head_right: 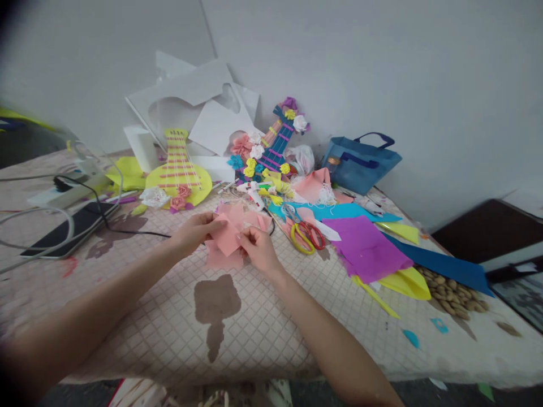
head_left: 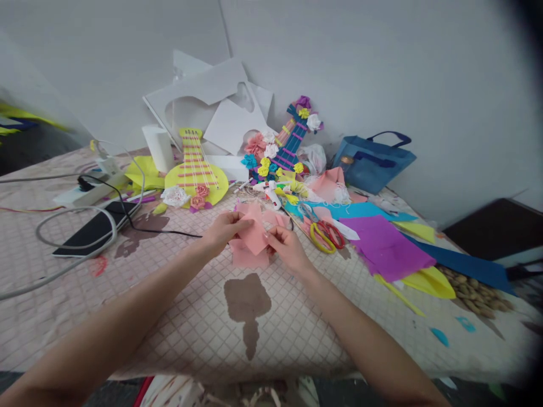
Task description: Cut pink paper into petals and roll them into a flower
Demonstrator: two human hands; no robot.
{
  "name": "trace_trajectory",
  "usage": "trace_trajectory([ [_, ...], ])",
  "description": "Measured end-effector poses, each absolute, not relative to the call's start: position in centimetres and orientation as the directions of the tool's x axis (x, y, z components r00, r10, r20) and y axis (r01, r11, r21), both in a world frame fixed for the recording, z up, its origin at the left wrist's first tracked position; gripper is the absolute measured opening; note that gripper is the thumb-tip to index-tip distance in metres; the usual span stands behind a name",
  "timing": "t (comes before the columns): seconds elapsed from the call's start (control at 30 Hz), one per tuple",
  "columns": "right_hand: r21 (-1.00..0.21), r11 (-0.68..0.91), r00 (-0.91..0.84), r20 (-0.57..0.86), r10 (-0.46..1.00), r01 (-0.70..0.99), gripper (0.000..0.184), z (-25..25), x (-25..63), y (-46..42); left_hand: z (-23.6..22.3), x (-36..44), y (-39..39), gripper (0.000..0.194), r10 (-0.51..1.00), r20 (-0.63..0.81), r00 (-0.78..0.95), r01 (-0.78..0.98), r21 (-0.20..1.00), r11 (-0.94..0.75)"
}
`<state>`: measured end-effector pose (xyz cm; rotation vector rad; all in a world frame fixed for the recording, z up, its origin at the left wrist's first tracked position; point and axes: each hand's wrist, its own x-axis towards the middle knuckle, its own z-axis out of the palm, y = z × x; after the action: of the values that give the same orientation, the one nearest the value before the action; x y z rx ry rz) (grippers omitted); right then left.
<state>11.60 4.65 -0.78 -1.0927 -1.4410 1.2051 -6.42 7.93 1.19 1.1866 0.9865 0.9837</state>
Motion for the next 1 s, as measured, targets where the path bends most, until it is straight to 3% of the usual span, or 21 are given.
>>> trace_trajectory([
  [0.17, -0.986, 0.115, -0.206, 0.088, 0.975, 0.123, 0.030, -0.9, 11.6, 4.5, 1.5, -6.4, 7.7, 0.031, 0.958, -0.039, 0.286, 0.008, 0.999, 0.038],
  [0.4, -0.937, 0.270, -0.212, 0.224, 0.951, 0.221, 0.025, -0.3, 11.5, 4.3, 1.8, -6.1, 7.2, 0.029, 0.930, -0.013, 0.367, 0.165, 0.985, -0.052],
  [1.0, -0.976, 0.194, -0.253, 0.164, 0.953, 0.098, 0.026, -0.7, 11.5, 4.4, 1.6, -5.6, 6.9, 0.034, 0.924, 0.014, 0.383, 0.109, 0.992, -0.060],
])
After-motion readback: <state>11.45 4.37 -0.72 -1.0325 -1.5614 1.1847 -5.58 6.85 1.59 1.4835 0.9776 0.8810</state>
